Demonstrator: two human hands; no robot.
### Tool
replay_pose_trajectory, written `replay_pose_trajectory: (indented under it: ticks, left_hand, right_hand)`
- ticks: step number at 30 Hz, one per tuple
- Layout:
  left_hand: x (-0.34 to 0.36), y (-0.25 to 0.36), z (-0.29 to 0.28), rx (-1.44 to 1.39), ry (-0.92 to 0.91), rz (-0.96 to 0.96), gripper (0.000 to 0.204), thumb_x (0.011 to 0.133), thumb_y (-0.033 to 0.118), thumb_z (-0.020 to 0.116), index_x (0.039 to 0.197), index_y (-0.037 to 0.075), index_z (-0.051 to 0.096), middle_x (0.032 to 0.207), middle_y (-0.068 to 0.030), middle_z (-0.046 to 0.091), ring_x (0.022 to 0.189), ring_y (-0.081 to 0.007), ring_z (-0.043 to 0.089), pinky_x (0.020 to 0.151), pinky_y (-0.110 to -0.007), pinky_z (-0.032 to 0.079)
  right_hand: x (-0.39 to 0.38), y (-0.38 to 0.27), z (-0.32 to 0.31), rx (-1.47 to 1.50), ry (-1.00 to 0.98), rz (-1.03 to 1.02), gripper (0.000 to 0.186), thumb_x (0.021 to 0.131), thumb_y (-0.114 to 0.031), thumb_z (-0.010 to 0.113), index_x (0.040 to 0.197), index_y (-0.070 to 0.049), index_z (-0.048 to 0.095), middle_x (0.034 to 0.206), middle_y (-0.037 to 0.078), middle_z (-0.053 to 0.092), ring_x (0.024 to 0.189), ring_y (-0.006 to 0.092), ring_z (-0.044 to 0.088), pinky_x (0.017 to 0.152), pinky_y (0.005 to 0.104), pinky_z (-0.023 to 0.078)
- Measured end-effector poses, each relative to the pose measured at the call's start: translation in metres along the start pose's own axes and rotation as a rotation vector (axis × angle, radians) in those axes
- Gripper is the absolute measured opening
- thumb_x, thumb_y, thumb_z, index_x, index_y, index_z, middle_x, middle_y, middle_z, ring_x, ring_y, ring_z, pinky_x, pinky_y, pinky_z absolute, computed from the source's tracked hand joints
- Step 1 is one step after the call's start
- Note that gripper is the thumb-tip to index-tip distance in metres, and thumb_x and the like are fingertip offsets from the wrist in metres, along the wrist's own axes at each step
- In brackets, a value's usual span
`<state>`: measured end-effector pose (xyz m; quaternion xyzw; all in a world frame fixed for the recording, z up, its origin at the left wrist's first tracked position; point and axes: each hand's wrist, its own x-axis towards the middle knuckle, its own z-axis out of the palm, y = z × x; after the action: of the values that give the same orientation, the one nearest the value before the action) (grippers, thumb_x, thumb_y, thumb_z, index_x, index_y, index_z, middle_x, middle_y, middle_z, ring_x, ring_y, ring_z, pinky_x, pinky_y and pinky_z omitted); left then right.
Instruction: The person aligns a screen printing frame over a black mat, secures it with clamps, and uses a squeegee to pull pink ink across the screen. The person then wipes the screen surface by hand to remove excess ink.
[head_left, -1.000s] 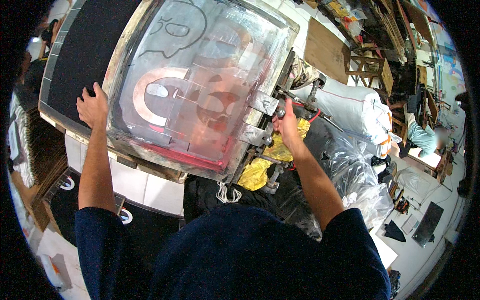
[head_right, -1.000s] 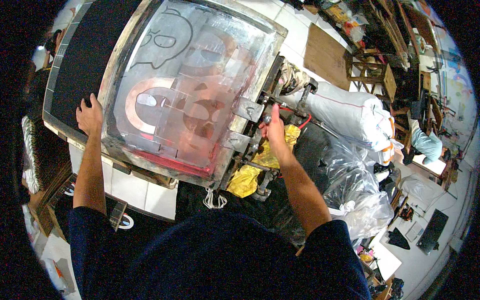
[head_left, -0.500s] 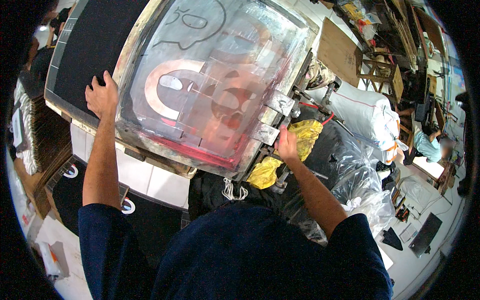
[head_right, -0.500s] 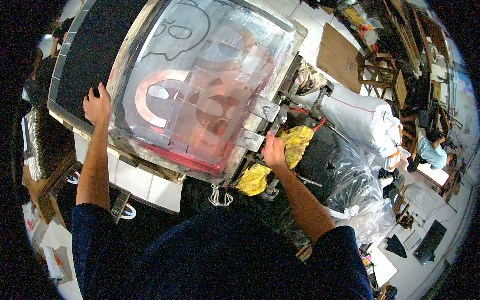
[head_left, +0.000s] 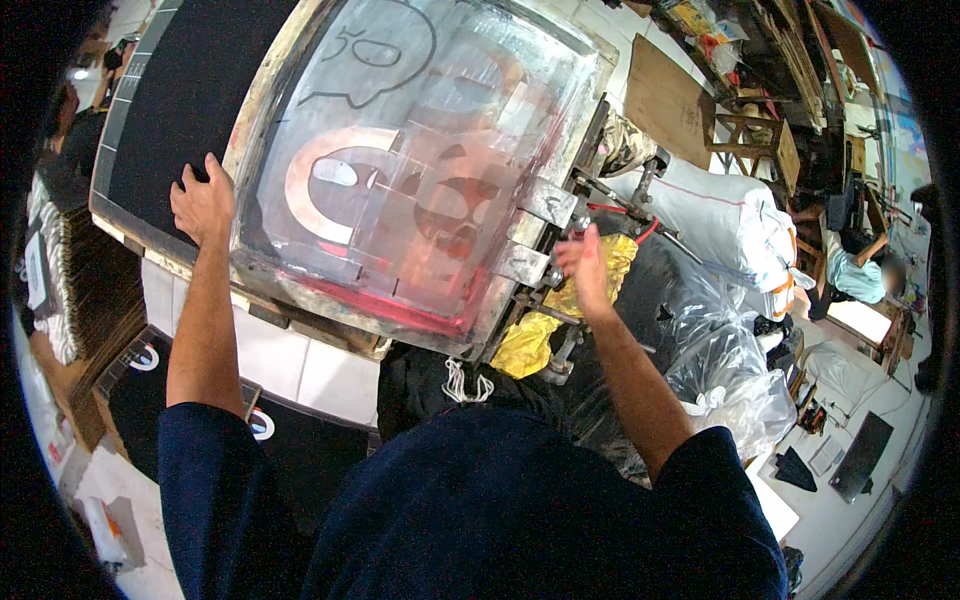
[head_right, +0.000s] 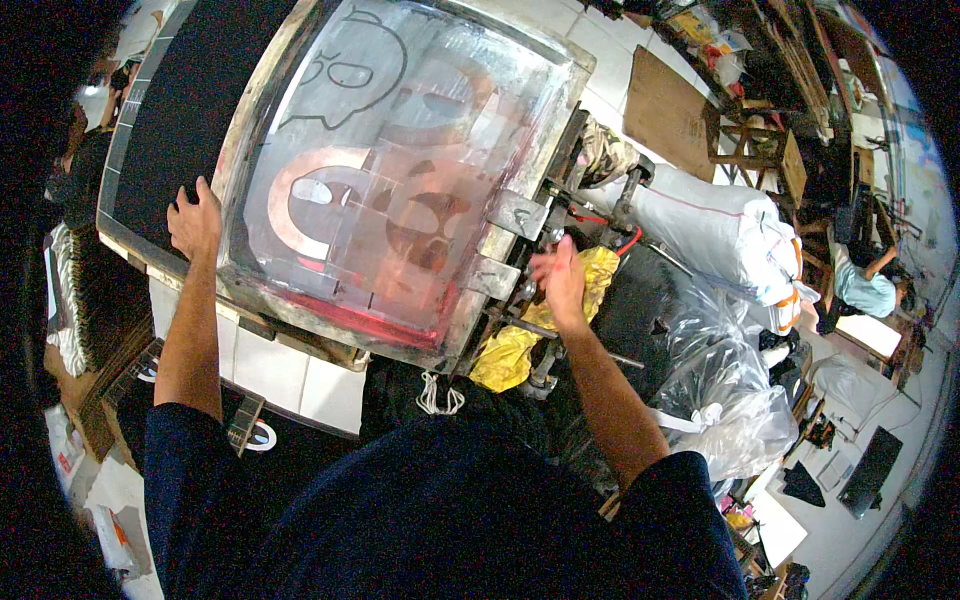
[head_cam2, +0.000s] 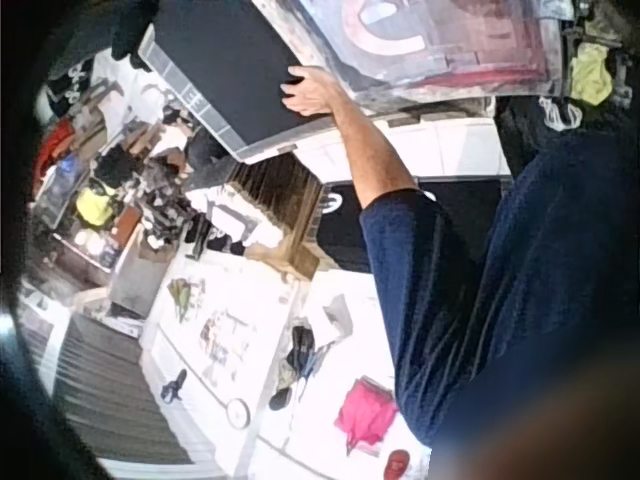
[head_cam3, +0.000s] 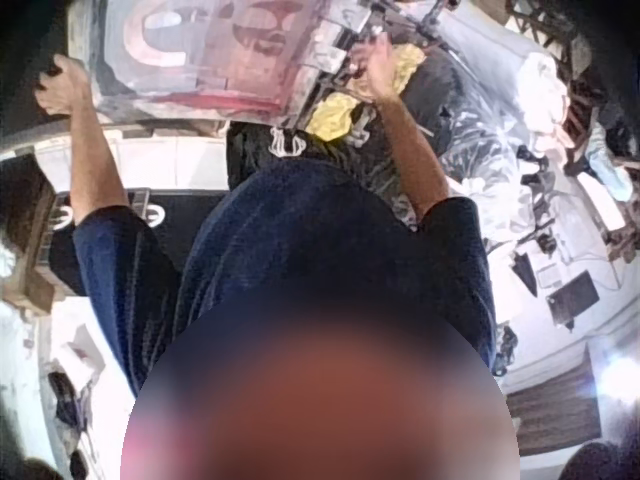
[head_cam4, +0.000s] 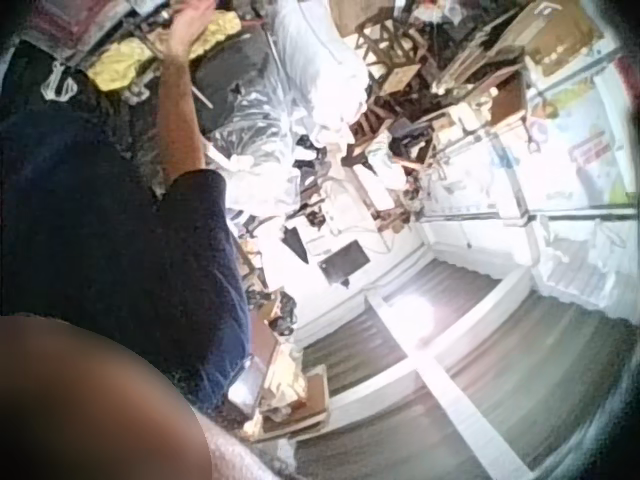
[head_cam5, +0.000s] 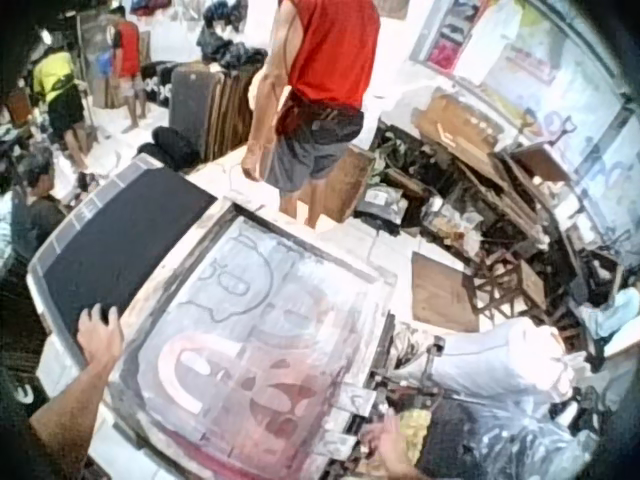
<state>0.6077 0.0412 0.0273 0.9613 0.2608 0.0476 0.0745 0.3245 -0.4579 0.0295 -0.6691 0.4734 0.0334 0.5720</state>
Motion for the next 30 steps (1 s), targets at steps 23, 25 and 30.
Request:
replay_pose_trajectory:
  ticks: [23, 25, 30]
  left_hand:
    - [0.0, 0.005, -0.003, 0.026, 0.009, 0.006, 0.071, 0.095, 0.063, 0.044, 0.145, 0.012, 0.052, 0.15, -0.0244, 0.043, 0.141, -0.037, 0.038, 0.115, -0.052, 0.029]
    - [0.0, 0.004, -0.003, 0.021, 0.006, 0.001, 0.071, 0.095, 0.063, 0.044, 0.145, 0.012, 0.052, 0.15, -0.0244, 0.043, 0.141, -0.0375, 0.038, 0.115, -0.052, 0.029]
    - [-0.001, 0.003, -0.001, 0.03, 0.045, 0.018, 0.069, 0.096, 0.061, 0.045, 0.142, 0.011, 0.055, 0.147, -0.0249, 0.046, 0.139, -0.0386, 0.041, 0.114, -0.052, 0.032]
  right_hand:
    - [0.041, -0.036, 0.001, 0.129, -0.135, 0.222, 0.052, 0.1, -0.061, 0.044, 0.099, -0.011, 0.058, 0.065, 0.0, 0.049, 0.051, 0.011, 0.042, 0.045, 0.0281, 0.033]
    - [0.016, -0.023, 0.002, 0.251, -0.05, 0.193, 0.071, 0.094, -0.075, 0.04, 0.092, -0.007, 0.061, 0.069, 0.006, 0.06, 0.057, 0.0151, 0.055, 0.053, 0.0288, 0.043]
    - [-0.029, 0.016, 0.001, -0.479, -0.146, -0.108, 0.072, 0.106, -0.054, 0.028, 0.106, 0.007, 0.067, 0.077, 0.021, 0.067, 0.072, 0.0304, 0.065, 0.07, 0.0409, 0.049]
